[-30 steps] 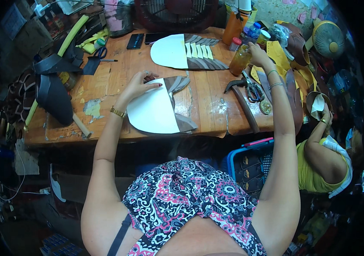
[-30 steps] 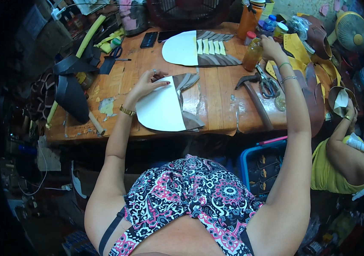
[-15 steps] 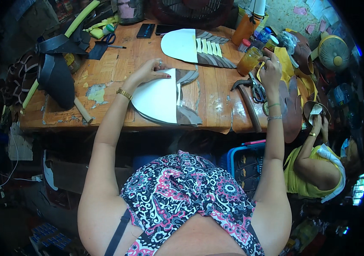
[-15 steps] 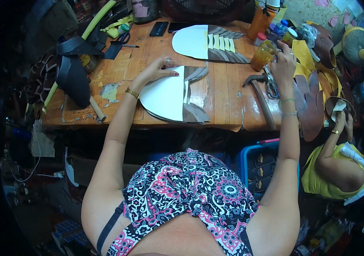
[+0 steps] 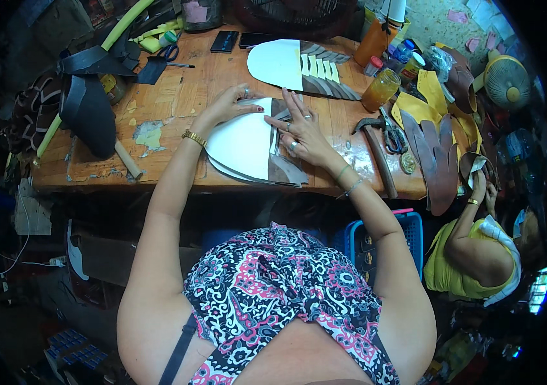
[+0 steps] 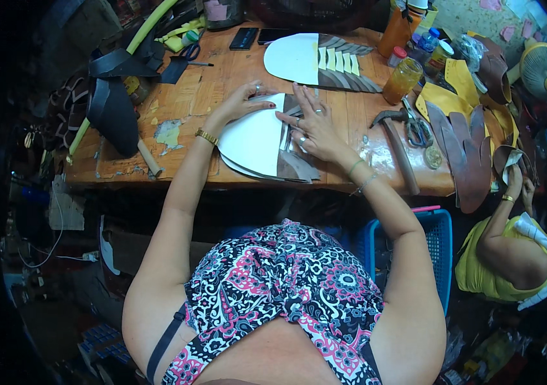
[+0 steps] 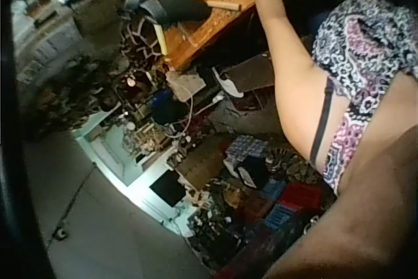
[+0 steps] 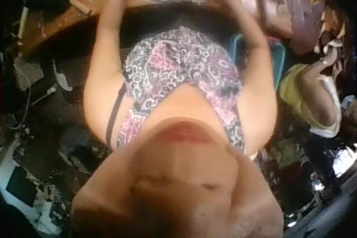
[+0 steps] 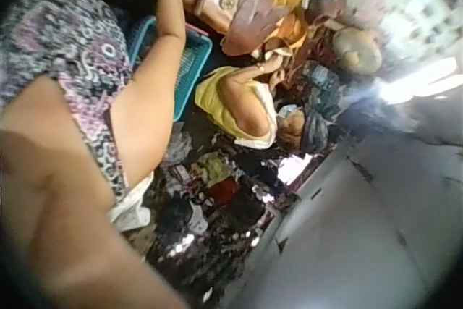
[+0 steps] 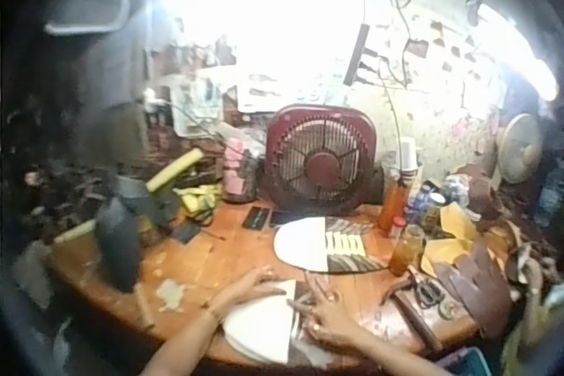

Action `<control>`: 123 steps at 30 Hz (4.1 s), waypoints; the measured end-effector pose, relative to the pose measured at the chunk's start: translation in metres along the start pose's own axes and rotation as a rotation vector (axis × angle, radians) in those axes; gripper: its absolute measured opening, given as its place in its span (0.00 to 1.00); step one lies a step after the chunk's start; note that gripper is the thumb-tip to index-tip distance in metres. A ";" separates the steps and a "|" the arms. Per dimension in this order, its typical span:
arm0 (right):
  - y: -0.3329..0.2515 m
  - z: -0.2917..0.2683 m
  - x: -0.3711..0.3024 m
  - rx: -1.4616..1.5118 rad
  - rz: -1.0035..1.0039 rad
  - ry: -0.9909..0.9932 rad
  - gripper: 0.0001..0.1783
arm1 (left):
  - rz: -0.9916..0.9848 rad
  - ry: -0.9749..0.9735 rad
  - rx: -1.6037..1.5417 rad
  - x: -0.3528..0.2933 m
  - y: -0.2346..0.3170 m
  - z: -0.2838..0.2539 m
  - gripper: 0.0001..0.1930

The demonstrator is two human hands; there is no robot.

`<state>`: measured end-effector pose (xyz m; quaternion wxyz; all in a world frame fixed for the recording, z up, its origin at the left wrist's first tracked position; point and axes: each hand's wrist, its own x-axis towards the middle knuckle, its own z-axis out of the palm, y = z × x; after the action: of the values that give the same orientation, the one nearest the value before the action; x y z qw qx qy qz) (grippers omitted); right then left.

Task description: Applying glue to shoe components and stacking leather pieces.

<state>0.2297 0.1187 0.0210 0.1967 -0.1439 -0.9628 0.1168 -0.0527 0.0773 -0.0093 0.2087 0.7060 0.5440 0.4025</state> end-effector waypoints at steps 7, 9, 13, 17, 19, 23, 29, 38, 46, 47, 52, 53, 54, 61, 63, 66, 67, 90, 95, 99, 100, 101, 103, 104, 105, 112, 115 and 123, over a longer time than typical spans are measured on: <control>-0.016 -0.009 -0.001 -0.227 -0.087 0.006 0.30 | 0.001 0.011 0.038 -0.002 -0.002 0.001 0.28; -0.019 -0.014 0.004 -0.376 -0.056 0.014 0.30 | -0.030 -0.024 0.099 -0.002 -0.004 0.000 0.26; 0.006 0.005 0.014 -0.357 -0.099 0.048 0.27 | -0.012 0.020 0.075 -0.001 -0.009 0.003 0.24; 0.025 0.009 0.007 -0.040 -0.034 -0.030 0.28 | -0.023 0.050 0.098 -0.001 -0.015 0.007 0.22; 0.028 0.008 0.003 0.139 0.009 -0.097 0.30 | -0.009 0.064 0.103 -0.001 -0.011 0.006 0.22; 0.019 0.009 -0.015 0.126 0.009 -0.101 0.31 | -0.011 0.035 0.056 -0.002 -0.007 0.005 0.22; -0.035 0.002 -0.040 0.023 -0.067 -0.091 0.31 | -0.002 0.052 0.055 -0.004 -0.007 0.005 0.22; -0.009 0.010 -0.009 0.040 0.048 0.061 0.30 | -0.020 0.043 0.074 -0.003 -0.004 0.005 0.21; -0.021 0.014 -0.031 0.137 0.040 -0.057 0.33 | -0.028 0.056 0.075 -0.004 -0.004 0.005 0.20; -0.028 0.011 -0.036 0.115 0.018 -0.066 0.34 | -0.023 0.045 0.097 -0.004 -0.003 0.005 0.20; -0.057 -0.004 -0.044 0.047 -0.088 -0.039 0.33 | -0.003 0.049 0.074 -0.004 -0.014 0.004 0.21; -0.059 -0.012 -0.041 -0.044 -0.105 -0.039 0.31 | 0.004 0.075 0.107 -0.005 -0.016 0.006 0.21; -0.059 -0.016 -0.040 -0.138 -0.115 -0.036 0.30 | 0.016 0.097 0.139 -0.005 -0.012 0.007 0.21; -0.068 0.007 -0.044 -0.213 -0.095 0.029 0.32 | -0.005 0.062 0.131 -0.004 -0.004 0.004 0.20; -0.072 0.006 -0.051 -0.242 -0.134 0.010 0.31 | -0.020 0.057 0.109 -0.004 -0.004 0.004 0.19; -0.074 -0.006 -0.052 -0.293 -0.191 0.010 0.27 | -0.003 0.082 0.121 -0.007 -0.004 0.005 0.19; -0.074 -0.012 -0.048 -0.317 -0.150 0.018 0.26 | -0.002 0.083 0.121 -0.007 -0.004 0.004 0.19; 0.027 -0.035 -0.087 0.586 0.286 0.568 0.22 | 0.173 0.104 -0.463 0.059 0.012 -0.054 0.10; 0.018 -0.036 -0.081 0.523 0.264 0.537 0.19 | 0.093 0.200 -0.304 0.137 -0.004 -0.072 0.12; 0.018 -0.036 -0.082 0.545 0.265 0.497 0.18 | 0.111 0.244 -0.261 0.186 -0.041 -0.053 0.11; 0.018 -0.037 -0.081 0.565 0.270 0.479 0.18 | 0.116 0.242 -0.261 0.193 -0.049 -0.048 0.11; 0.018 -0.038 -0.079 0.567 0.262 0.477 0.18 | 0.076 0.251 -0.210 0.200 -0.058 -0.043 0.10; 0.019 -0.037 -0.079 0.546 0.271 0.468 0.18 | 0.016 0.263 -0.175 0.211 -0.065 -0.029 0.10; 0.019 -0.036 -0.078 0.532 0.275 0.450 0.17 | 0.020 0.259 -0.178 0.214 -0.070 -0.024 0.10; 0.018 -0.036 -0.077 0.539 0.266 0.462 0.17 | 0.003 0.287 -0.175 0.216 -0.072 -0.018 0.10; 0.019 -0.041 -0.077 0.462 0.253 0.404 0.17 | -0.020 0.349 -0.036 0.225 -0.079 0.000 0.13; 0.020 -0.042 -0.078 0.448 0.254 0.383 0.17 | -0.059 0.358 0.027 0.227 -0.077 0.001 0.14; 0.003 -0.078 -0.070 0.139 0.142 0.567 0.16 | -0.035 0.454 0.393 0.216 -0.060 0.000 0.12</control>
<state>0.3244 0.1121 0.0657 0.4582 -0.2240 -0.8468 0.1509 -0.0712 0.2986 0.0203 -0.0522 0.6151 0.6566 0.4333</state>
